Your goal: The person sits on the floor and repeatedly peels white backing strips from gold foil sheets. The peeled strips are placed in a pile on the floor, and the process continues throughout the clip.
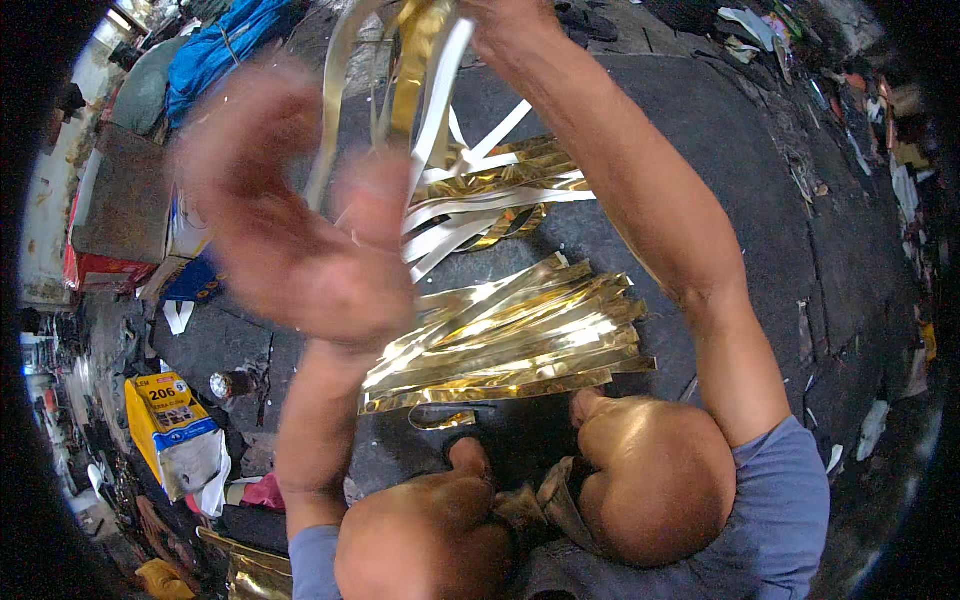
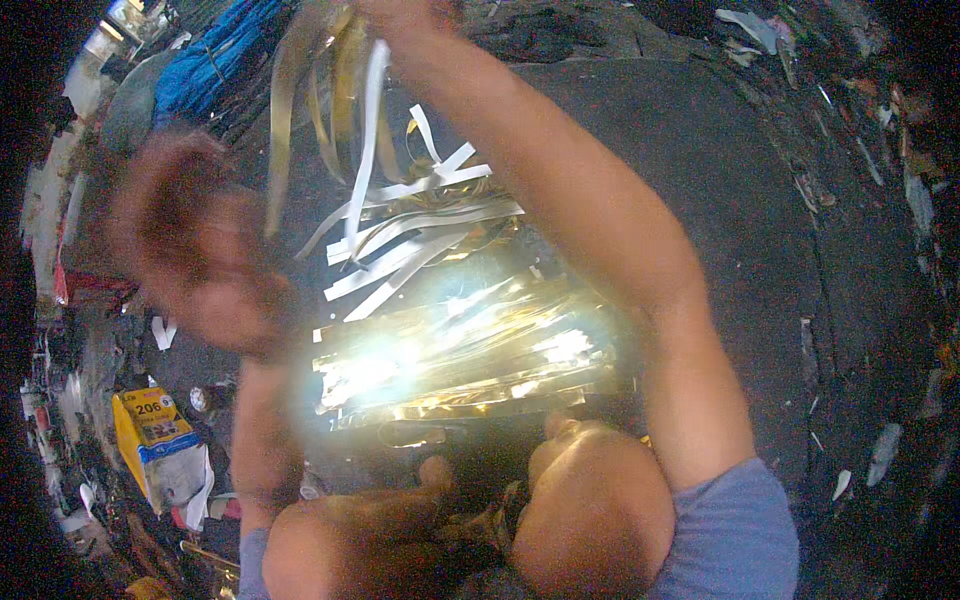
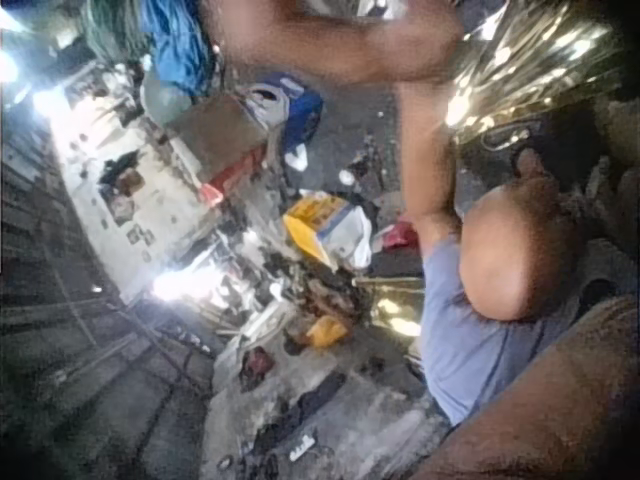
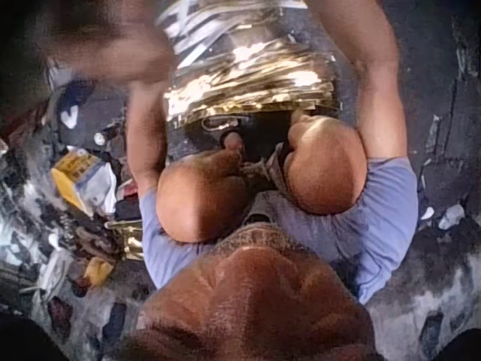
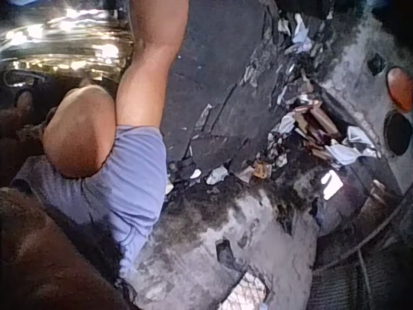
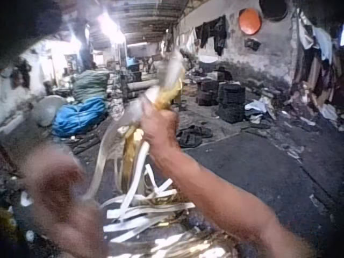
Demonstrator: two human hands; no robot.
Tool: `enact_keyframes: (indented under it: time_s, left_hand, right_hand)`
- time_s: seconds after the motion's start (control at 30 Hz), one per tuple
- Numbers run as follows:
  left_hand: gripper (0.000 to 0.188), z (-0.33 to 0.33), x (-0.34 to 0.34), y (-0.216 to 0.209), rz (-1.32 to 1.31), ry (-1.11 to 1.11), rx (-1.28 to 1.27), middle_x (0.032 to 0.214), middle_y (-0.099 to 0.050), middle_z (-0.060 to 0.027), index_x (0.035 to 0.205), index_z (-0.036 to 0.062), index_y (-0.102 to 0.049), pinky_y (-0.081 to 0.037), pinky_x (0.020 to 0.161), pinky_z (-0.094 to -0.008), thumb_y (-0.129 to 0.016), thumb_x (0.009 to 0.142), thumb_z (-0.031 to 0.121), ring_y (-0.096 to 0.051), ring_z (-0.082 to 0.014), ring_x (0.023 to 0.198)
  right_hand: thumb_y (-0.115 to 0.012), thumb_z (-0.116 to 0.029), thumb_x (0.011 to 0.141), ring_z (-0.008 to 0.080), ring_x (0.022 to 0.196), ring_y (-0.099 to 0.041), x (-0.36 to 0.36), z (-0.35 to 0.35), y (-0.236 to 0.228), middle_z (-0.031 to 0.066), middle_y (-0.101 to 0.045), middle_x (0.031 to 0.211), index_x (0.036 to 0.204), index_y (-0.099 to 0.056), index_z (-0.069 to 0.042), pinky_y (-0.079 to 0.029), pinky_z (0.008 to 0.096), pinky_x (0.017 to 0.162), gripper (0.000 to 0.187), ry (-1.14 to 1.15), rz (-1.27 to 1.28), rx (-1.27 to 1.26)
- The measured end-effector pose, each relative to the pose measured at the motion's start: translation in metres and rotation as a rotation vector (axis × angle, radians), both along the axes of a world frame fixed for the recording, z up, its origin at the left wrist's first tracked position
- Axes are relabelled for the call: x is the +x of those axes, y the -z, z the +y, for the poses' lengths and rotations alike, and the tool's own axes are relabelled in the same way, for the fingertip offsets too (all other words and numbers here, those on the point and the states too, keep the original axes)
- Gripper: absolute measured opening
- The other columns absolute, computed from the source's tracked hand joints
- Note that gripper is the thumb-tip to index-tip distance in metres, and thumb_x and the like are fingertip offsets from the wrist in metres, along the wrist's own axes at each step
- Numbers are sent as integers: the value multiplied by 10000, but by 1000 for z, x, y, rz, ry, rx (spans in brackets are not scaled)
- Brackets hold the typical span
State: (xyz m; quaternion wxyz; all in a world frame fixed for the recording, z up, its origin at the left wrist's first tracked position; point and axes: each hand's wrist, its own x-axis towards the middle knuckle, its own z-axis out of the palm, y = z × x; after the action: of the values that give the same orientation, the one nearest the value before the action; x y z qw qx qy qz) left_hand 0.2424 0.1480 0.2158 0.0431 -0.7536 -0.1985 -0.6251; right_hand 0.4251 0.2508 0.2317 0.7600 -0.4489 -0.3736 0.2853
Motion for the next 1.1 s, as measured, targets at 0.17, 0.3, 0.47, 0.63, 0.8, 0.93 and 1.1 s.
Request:
enact_keyframes:
  time_s: [0.17,0.3,0.47,0.63,0.8,0.93,1.1]
  left_hand:
    - [187,-67,-3,177,375,147,-886,920,-578,-151,934,22,-580,-480,730,-422,-663,777,82,-580,-346,865]
    - [269,-100,-39,291,746,-83,-1077,1080,-553,-177,1025,28,-587,-482,802,-456,-659,781,115,-557,-360,977]
    - [377,-106,-62,313,863,-71,-1131,1148,-536,-197,1104,11,-588,-472,869,-474,-682,756,123,-533,-383,1035]
    - [393,-104,-44,294,680,-42,-1050,1179,-525,-222,1119,26,-597,-460,880,-471,-693,757,145,-524,-387,1078]
    - [277,-105,-7,257,476,199,-1069,974,-609,-177,1025,33,-625,-493,776,-416,-689,781,148,-609,-327,905]
    - [174,-103,25,233,463,365,-1203,781,-630,-115,922,32,-638,-504,641,-370,-689,794,139,-637,-263,696]
    - [163,-113,28,231,401,300,-1308,665,-585,-57,840,32,-638,-458,540,-311,-716,830,175,-539,-162,544]
  right_hand:
    - [-731,-416,789,280,866,-653,48,-60,171,173,-692,862,889,-671,25,-483,428,728,456,355,-181,-540]
    - [-719,-301,793,338,1030,-596,87,-186,326,189,-620,1103,1100,-691,-80,-471,399,915,379,-218,-991,-926]
    - [-686,-126,822,306,1116,-522,90,-247,341,119,-501,1288,1109,-688,-98,-449,381,970,288,-304,-1092,-668]
    - [-748,-149,768,238,828,-633,99,-237,320,67,-642,884,909,-720,-67,-502,356,740,165,-355,-1023,-829]
    - [-724,-160,782,236,620,-623,82,-233,258,88,-665,679,760,-684,-11,-486,318,622,156,-472,-533,-1072]
    - [-656,-203,863,285,759,-617,77,-247,259,112,-597,798,833,-605,-17,-491,396,675,195,-222,-1377,-786]
    - [-604,-230,896,290,865,-614,57,-248,221,120,-600,929,935,-619,-39,-503,429,757,195,-330,-1403,-735]
